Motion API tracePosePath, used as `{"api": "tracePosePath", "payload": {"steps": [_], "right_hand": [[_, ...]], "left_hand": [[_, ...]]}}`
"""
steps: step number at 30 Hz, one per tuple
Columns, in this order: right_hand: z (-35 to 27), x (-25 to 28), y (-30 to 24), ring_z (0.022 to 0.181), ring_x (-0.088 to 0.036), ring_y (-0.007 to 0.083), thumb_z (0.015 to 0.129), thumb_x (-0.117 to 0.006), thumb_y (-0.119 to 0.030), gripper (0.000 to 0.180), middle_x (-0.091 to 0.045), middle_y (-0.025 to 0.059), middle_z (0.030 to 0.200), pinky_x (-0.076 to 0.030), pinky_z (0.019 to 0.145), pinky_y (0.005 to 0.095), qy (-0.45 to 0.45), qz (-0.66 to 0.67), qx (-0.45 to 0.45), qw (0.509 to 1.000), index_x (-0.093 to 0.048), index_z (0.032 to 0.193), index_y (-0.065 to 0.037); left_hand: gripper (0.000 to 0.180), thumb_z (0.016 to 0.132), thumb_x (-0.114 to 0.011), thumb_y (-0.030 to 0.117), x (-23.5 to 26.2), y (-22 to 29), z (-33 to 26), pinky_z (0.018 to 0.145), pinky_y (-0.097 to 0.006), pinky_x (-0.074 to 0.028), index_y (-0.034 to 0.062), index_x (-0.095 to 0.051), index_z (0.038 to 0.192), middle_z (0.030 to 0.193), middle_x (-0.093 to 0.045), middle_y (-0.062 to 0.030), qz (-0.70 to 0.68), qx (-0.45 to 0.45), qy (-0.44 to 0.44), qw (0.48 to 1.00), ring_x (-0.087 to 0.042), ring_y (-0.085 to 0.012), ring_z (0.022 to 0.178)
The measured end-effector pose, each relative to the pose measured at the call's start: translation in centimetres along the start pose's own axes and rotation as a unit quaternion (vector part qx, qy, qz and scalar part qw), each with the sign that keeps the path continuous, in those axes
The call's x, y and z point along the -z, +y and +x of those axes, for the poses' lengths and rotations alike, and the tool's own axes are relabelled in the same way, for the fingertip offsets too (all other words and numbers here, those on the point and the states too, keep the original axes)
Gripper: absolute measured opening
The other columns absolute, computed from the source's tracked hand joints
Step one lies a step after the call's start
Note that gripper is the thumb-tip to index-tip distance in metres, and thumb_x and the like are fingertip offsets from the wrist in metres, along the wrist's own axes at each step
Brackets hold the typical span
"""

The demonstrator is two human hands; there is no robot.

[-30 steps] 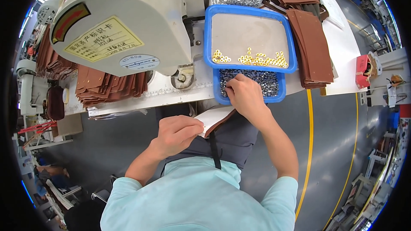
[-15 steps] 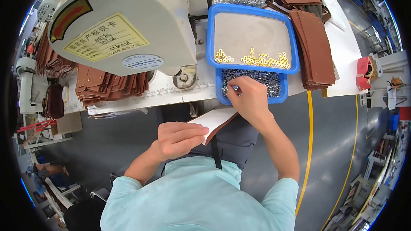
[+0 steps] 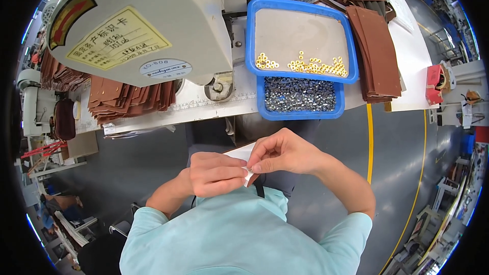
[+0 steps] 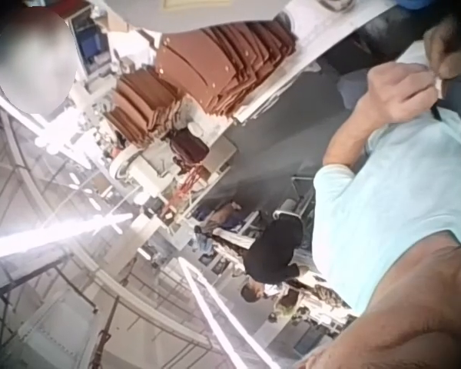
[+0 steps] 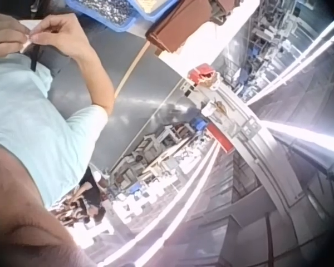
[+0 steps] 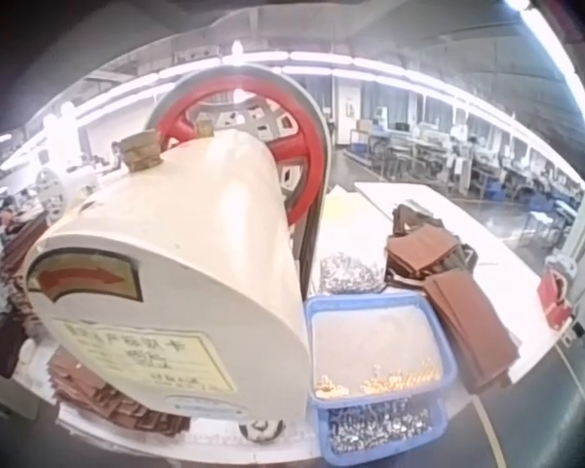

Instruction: Attaching metal rivets and components to leather panels using a machine.

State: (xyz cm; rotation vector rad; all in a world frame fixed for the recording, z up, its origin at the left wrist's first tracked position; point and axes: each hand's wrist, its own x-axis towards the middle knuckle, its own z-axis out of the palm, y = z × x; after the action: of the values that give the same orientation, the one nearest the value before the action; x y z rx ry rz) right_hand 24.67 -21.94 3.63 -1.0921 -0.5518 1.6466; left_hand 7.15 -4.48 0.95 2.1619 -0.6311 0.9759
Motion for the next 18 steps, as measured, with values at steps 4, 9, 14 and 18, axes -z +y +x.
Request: {"api": "tracePosePath", "payload": {"steps": [4, 9, 14, 18], "right_hand": [[0.4, -0.2, -0.4, 0.093, -0.07, 0.0183, 0.086, -0.079, 0.004, 0.015, -0.071, 0.009, 0.099, -0.058, 0.085, 0.0309, -0.014, -0.01, -0.055, 0.998, -0.078, 0.101, 0.004], [0.7, 0.2, 0.3, 0.091, -0.071, 0.0179, 0.087, -0.078, 0.003, 0.013, -0.072, 0.0078, 0.098, -0.059, 0.083, 0.031, -0.014, 0.014, -0.082, 0.996, -0.078, 0.1, 0.004], [0.0, -0.8, 0.7, 0.088, -0.071, 0.0161, 0.09, -0.078, -0.001, 0.011, -0.073, 0.0072, 0.096, -0.058, 0.081, 0.0295, 0.025, -0.014, -0.045, 0.999, -0.078, 0.1, 0.002], [-0.9, -2.2, 0.6, 0.076, -0.071, 0.0146, 0.091, -0.075, -0.007, 0.014, -0.071, 0.0084, 0.091, -0.057, 0.071, 0.0285, 0.087, -0.27, 0.125, 0.951, -0.078, 0.103, -0.001]], "left_hand": [[0.016, 0.073, -0.08, 0.005, -0.1, 0.2, 0.0, 0.054, -0.024, -0.055, 0.0048, -0.069, 0.084, 0.09, -0.072, -0.0051, 0.007, -0.011, 0.007, 1.0, -0.074, -0.0182, 0.078], [0.016, 0.073, -0.081, 0.005, -0.1, 0.3, 0.1, 0.054, -0.024, -0.055, 0.0047, -0.068, 0.083, 0.09, -0.072, -0.0046, 0.009, -0.012, 0.004, 1.0, -0.074, -0.018, 0.077], [0.017, 0.074, -0.079, 0.003, -0.2, 0.1, -0.5, 0.06, -0.03, -0.06, 0.0011, -0.067, 0.086, 0.092, -0.07, -0.0091, -0.026, 0.003, -0.004, 1.0, -0.074, -0.0224, 0.08], [0.018, 0.075, -0.078, 0.001, -0.3, 0.2, -0.8, 0.063, -0.032, -0.062, -0.0016, -0.068, 0.09, 0.093, -0.069, -0.0109, -0.041, 0.013, -0.001, 0.999, -0.074, -0.0237, 0.08]]}}
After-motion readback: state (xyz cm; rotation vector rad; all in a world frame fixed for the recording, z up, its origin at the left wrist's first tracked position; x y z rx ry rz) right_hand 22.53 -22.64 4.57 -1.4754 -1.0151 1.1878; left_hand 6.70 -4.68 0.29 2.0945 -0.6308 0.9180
